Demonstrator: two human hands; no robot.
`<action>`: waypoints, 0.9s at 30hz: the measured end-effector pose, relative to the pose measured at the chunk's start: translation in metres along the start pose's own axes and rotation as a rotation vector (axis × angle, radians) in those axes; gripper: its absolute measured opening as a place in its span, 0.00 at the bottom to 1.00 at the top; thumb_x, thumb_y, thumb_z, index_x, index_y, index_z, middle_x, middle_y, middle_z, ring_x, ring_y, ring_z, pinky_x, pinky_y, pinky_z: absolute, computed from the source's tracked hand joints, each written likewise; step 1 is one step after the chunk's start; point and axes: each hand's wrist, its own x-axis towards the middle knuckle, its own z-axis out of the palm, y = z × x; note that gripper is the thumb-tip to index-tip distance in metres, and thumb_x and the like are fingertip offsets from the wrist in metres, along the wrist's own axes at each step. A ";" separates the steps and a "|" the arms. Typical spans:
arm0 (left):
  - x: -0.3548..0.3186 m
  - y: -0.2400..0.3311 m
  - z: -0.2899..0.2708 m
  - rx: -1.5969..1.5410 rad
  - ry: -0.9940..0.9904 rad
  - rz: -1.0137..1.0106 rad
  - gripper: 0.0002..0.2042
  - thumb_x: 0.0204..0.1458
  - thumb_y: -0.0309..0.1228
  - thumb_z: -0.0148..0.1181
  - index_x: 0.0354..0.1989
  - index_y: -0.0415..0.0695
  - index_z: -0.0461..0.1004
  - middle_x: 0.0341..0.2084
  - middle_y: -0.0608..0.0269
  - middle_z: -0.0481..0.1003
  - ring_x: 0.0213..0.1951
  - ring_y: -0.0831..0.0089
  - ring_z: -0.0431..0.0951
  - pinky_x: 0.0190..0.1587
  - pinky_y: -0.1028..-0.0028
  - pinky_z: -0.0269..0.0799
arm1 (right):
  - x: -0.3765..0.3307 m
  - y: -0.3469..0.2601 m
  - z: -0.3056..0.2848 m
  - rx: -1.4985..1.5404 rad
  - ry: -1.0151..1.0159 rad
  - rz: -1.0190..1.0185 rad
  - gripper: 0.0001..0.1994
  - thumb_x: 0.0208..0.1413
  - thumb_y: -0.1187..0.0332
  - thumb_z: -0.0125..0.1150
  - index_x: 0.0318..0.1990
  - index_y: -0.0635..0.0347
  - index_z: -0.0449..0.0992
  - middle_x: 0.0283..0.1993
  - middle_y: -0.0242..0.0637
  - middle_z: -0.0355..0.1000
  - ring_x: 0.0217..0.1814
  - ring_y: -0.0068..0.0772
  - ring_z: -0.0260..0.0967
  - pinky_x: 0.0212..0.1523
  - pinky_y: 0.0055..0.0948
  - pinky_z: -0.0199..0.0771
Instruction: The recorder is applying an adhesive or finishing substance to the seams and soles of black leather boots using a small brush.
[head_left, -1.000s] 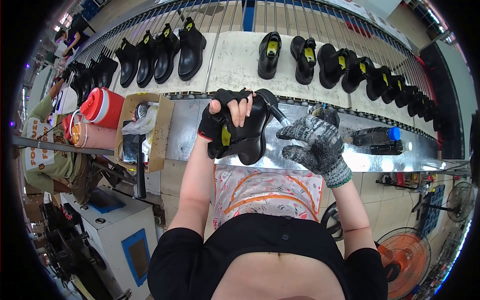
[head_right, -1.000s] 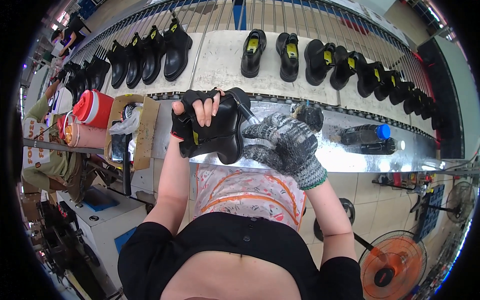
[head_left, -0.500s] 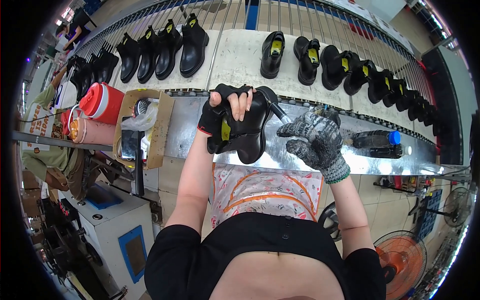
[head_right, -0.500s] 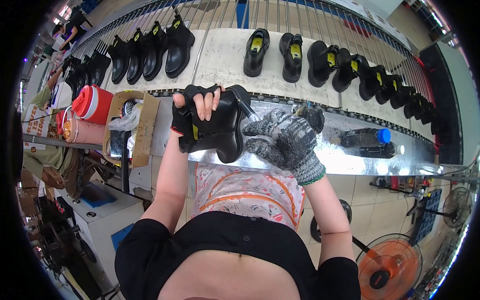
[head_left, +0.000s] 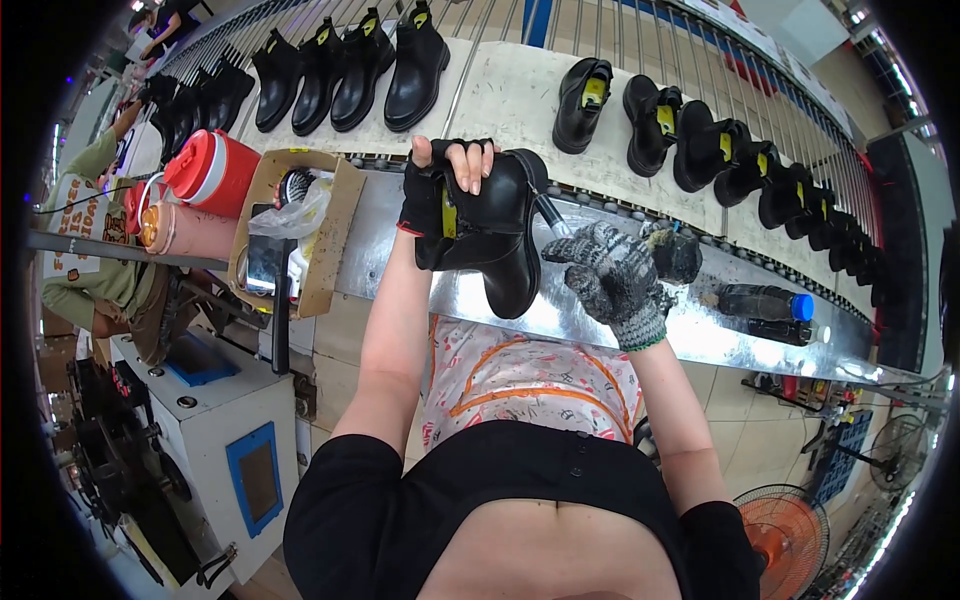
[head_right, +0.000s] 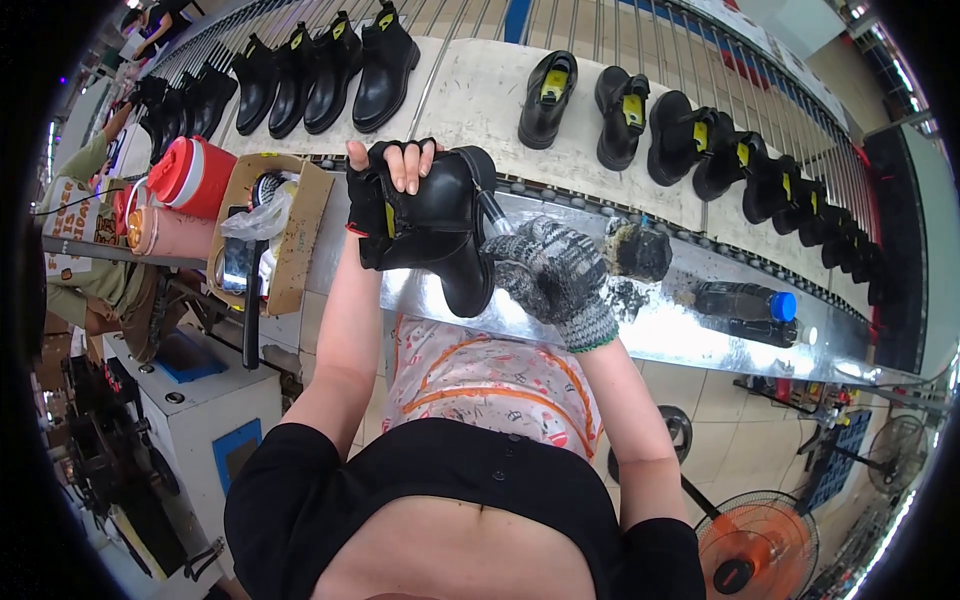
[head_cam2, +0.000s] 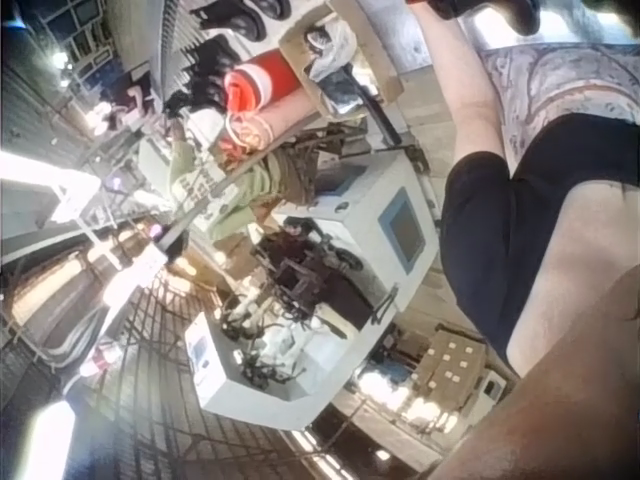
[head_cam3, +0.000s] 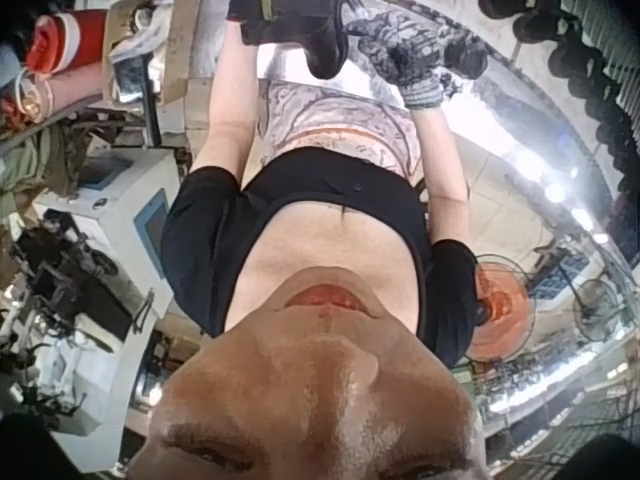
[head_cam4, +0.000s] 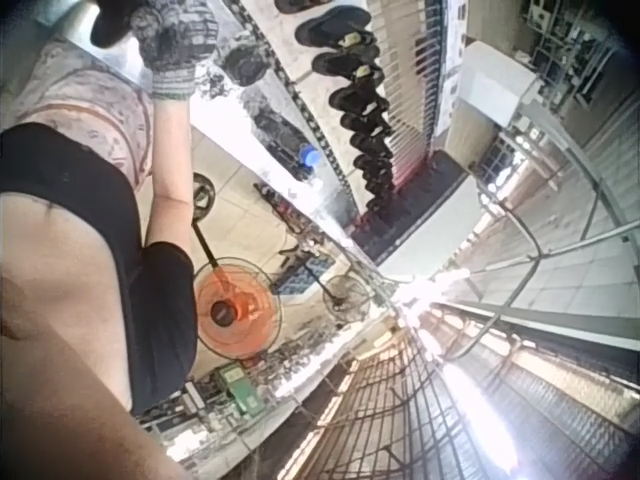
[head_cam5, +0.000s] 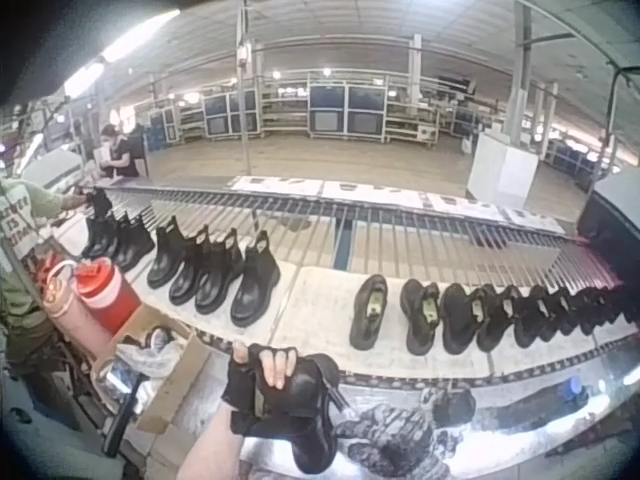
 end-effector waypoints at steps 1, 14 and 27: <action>0.002 0.001 -0.001 0.006 -0.026 0.010 0.37 0.57 0.62 0.29 0.08 0.45 0.64 0.10 0.65 0.63 0.29 0.71 0.62 0.53 0.71 0.54 | 0.000 0.001 0.006 -0.019 -0.008 0.018 0.14 0.44 0.57 0.60 0.41 0.41 0.80 0.30 0.30 0.72 0.32 0.36 0.69 0.32 0.34 0.69; 0.003 0.006 -0.029 -0.072 0.013 -0.004 0.37 0.58 0.62 0.29 0.12 0.44 0.67 0.14 0.63 0.65 0.32 0.70 0.63 0.56 0.70 0.55 | -0.013 0.006 0.048 0.038 0.035 0.049 0.10 0.51 0.59 0.54 0.39 0.37 0.81 0.26 0.29 0.66 0.26 0.32 0.65 0.25 0.33 0.63; 0.001 0.007 -0.053 -0.148 0.015 -0.007 0.38 0.56 0.64 0.30 0.14 0.42 0.71 0.16 0.62 0.68 0.34 0.68 0.65 0.58 0.67 0.56 | -0.023 0.004 0.040 0.450 -0.059 0.174 0.14 0.57 0.61 0.46 0.31 0.49 0.81 0.29 0.35 0.74 0.30 0.38 0.70 0.31 0.33 0.69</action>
